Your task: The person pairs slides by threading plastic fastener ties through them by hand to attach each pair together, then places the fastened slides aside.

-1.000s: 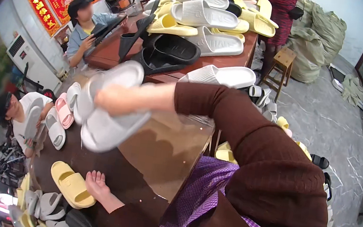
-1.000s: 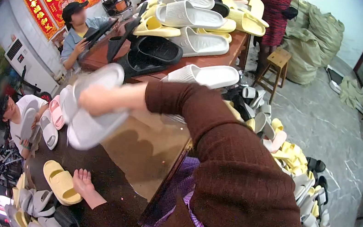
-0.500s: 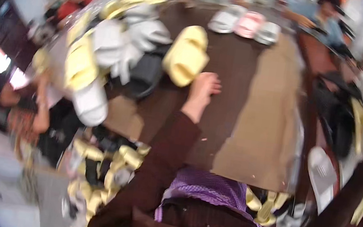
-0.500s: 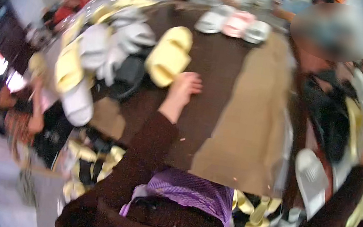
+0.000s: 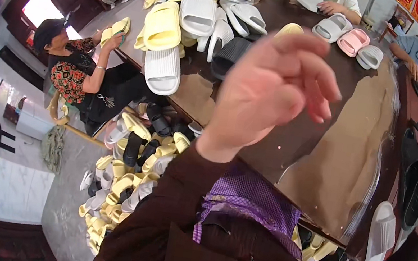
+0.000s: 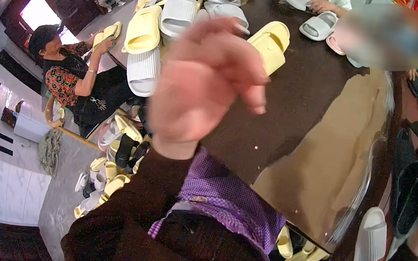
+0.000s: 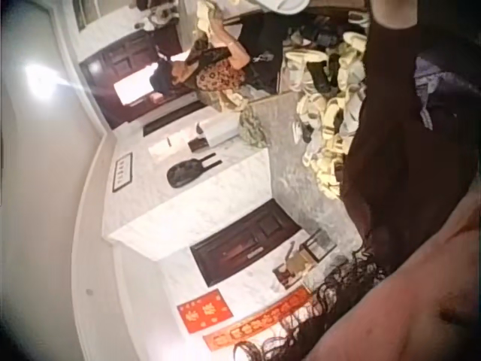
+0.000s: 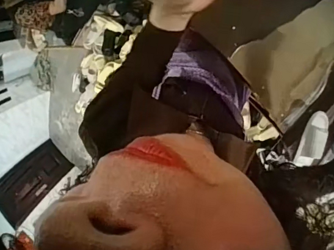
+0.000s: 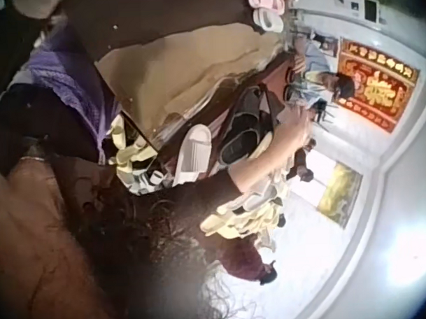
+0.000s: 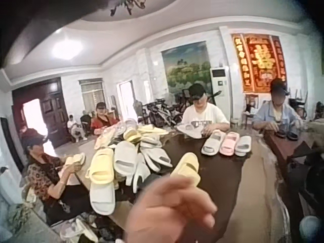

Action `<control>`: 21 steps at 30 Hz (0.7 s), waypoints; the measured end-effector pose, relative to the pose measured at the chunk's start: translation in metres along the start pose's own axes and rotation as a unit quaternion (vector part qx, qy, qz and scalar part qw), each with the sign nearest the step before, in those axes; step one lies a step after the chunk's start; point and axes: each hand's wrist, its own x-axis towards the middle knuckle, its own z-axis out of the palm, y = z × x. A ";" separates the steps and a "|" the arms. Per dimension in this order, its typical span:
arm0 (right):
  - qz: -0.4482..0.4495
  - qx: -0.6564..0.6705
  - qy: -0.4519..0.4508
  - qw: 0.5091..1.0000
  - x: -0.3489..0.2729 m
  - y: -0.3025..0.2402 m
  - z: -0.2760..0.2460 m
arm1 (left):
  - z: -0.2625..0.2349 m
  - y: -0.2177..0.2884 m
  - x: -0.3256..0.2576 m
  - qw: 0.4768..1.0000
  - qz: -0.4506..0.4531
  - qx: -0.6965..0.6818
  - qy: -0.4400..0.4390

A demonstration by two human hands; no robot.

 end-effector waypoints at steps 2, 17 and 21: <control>-0.127 0.078 0.053 0.987 0.027 -0.071 -0.013 | 0.020 0.033 0.006 0.998 0.046 0.002 -0.046; -0.306 0.613 -0.016 0.728 -0.057 -0.357 -0.027 | 0.036 0.072 -0.040 0.949 0.142 0.280 0.027; -0.280 0.636 -0.091 0.713 -0.079 -0.376 0.004 | 0.044 0.069 -0.048 0.953 0.133 0.265 0.062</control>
